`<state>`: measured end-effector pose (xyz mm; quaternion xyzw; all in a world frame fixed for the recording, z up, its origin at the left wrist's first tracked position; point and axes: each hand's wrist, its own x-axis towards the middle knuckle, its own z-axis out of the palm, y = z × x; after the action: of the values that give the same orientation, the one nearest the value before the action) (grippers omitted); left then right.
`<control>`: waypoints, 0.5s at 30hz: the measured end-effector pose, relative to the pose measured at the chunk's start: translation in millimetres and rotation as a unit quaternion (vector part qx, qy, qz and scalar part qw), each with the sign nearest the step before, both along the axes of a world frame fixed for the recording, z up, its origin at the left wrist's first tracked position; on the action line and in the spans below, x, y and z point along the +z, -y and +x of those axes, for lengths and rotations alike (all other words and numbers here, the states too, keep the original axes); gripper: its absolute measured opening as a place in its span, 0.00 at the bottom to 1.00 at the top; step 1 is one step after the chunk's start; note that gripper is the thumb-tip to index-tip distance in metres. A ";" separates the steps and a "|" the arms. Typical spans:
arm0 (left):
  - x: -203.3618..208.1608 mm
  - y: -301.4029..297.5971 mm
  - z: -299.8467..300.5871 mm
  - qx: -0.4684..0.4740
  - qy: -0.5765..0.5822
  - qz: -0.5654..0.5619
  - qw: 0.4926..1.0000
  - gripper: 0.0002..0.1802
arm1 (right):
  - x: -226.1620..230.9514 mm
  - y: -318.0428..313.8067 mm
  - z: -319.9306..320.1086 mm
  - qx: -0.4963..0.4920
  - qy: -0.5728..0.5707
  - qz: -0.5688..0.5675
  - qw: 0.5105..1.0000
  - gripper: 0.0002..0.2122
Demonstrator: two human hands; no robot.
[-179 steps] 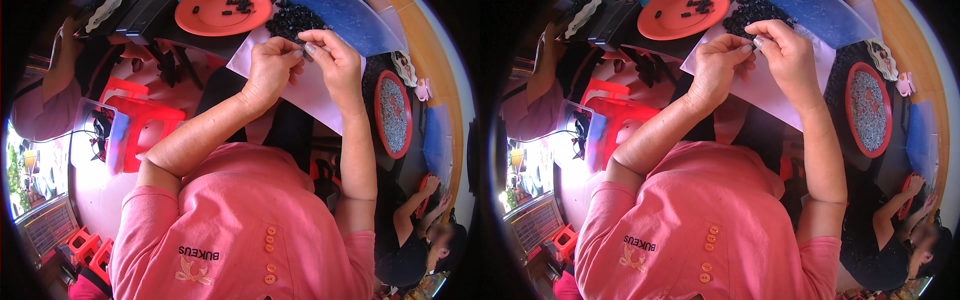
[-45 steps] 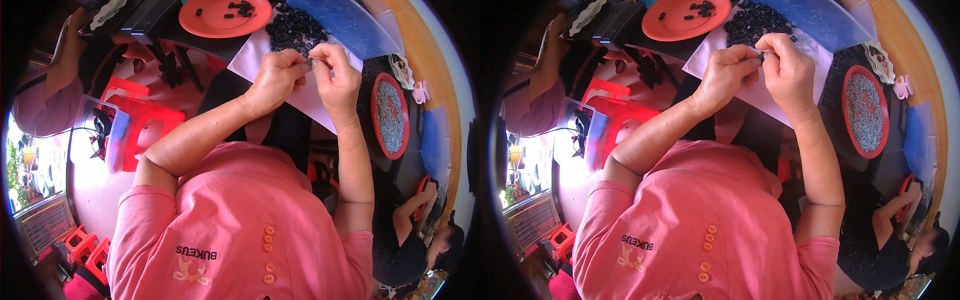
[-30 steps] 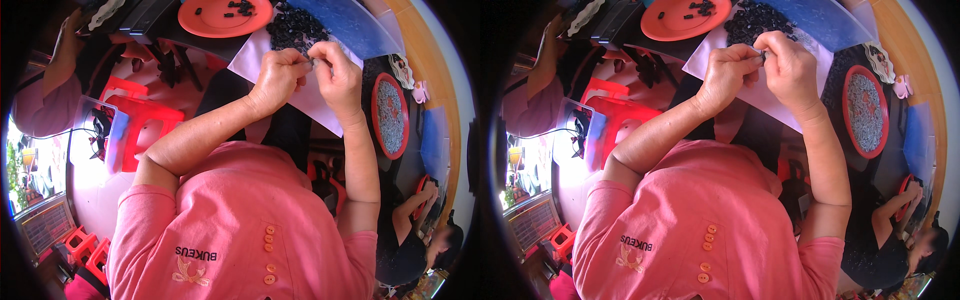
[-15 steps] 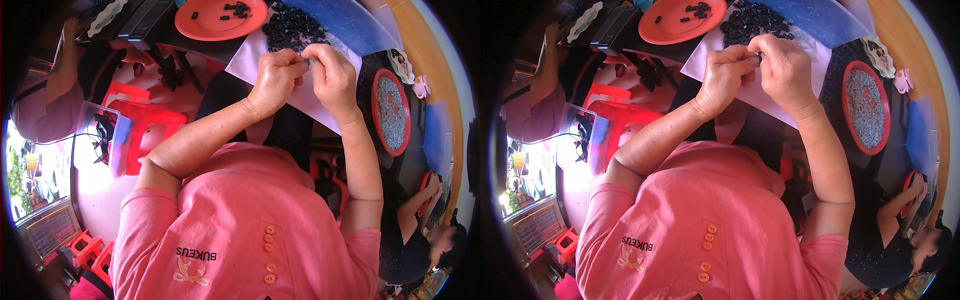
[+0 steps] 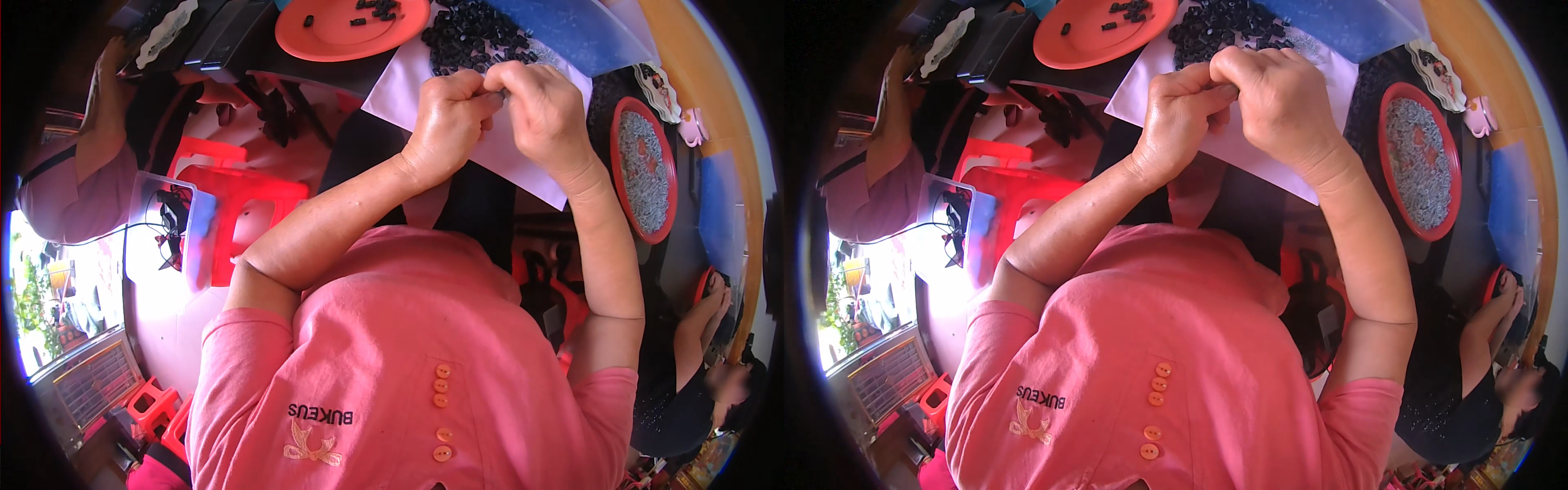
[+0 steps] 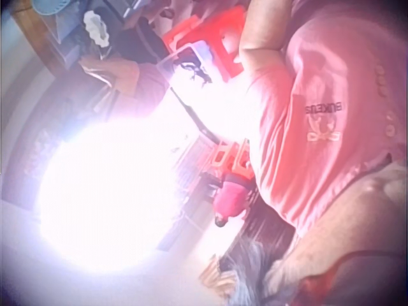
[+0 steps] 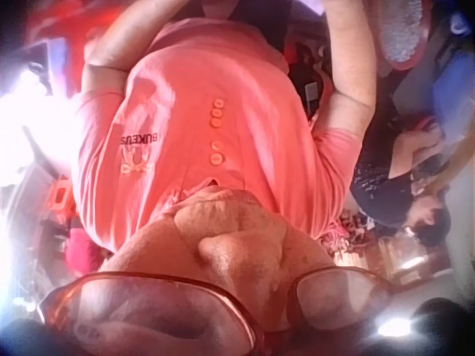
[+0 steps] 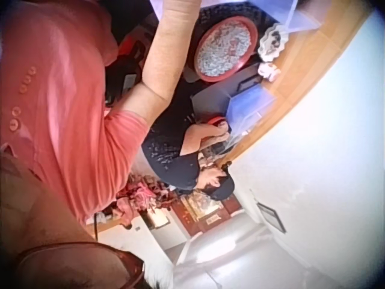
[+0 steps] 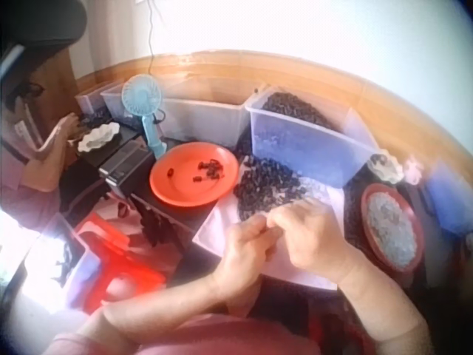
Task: The person assembles small parts by picking black plastic pieces and inserting metal fasteners into them by hand.
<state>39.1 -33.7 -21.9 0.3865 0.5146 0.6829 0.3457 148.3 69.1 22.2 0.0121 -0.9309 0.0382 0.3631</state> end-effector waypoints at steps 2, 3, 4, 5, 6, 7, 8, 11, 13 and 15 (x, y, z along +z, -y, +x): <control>-2.8 -1.9 1.9 0.012 0.000 0.012 1.000 0.06 | -7.8 5.5 0.5 -0.021 -0.013 0.025 0.999 0.09; -3.8 -2.2 2.0 0.023 -0.028 0.014 0.999 0.07 | -10.5 8.1 1.0 -0.042 -0.026 0.052 0.997 0.09; -4.3 -2.4 1.8 0.034 -0.055 0.017 0.998 0.07 | -9.8 10.0 1.9 -0.042 -0.026 0.051 0.997 0.09; -3.9 -2.5 1.4 0.034 -0.056 0.017 0.998 0.07 | -8.5 11.9 2.9 -0.048 -0.021 0.059 0.997 0.10; -2.3 -1.9 1.3 0.034 -0.066 0.009 0.997 0.07 | -7.8 13.7 4.1 -0.056 -0.016 0.067 0.996 0.11; -1.2 -1.5 1.4 0.034 -0.076 0.001 0.997 0.07 | -8.6 13.0 4.2 -0.057 -0.016 0.067 0.996 0.11; -2.8 -1.8 1.3 0.032 -0.076 0.002 0.997 0.07 | -10.4 10.8 3.7 -0.049 -0.027 0.080 0.995 0.10; -10.3 -5.4 0.9 0.063 -0.146 0.020 0.987 0.08 | -17.7 13.8 2.7 -0.055 -0.057 0.088 0.993 0.09; -11.2 -5.4 2.3 0.076 -0.135 0.041 0.987 0.08 | -22.8 23.4 3.9 -0.099 -0.062 0.075 0.990 0.11; -8.8 -5.1 4.8 0.079 -0.119 0.045 0.989 0.07 | -27.5 28.6 0.2 -0.115 -0.085 0.073 0.987 0.12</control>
<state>43.9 -28.6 -30.7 0.4379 0.5497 0.6799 0.2093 148.5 40.5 -5.3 -0.0652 -0.8924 -0.0727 0.4406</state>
